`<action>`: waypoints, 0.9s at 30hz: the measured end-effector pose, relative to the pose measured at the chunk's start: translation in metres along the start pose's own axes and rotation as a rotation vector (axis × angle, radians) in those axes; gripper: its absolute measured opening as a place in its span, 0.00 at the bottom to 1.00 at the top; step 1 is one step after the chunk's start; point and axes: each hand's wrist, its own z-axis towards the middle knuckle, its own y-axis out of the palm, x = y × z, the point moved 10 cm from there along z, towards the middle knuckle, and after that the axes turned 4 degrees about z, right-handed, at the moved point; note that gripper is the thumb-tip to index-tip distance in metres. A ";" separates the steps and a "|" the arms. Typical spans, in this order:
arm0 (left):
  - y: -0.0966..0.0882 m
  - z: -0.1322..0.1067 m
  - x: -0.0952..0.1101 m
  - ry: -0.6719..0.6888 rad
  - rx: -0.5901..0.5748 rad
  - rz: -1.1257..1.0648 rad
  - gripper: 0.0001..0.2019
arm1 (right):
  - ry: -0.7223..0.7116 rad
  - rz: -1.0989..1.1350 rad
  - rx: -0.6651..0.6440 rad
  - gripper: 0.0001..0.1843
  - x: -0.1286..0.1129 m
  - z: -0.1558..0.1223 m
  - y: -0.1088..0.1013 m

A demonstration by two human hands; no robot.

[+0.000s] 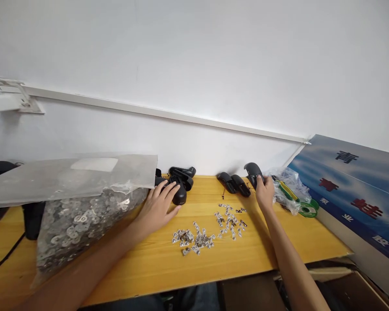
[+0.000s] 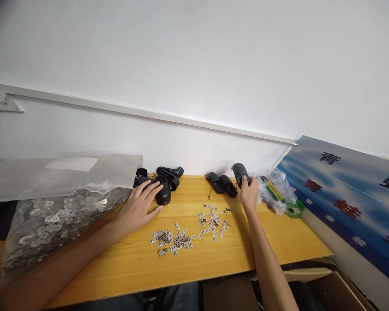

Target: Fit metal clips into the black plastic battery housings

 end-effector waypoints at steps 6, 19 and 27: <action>0.023 0.012 0.003 0.067 -0.152 0.090 0.35 | 0.104 -0.197 -0.063 0.27 0.059 0.007 -0.005; 0.020 0.011 0.016 0.249 -0.091 -0.016 0.31 | -0.080 -0.260 0.036 0.38 0.027 -0.010 -0.010; -0.017 0.002 0.009 -0.027 0.065 -0.663 0.34 | -0.821 0.188 -0.430 0.39 -0.141 -0.124 0.067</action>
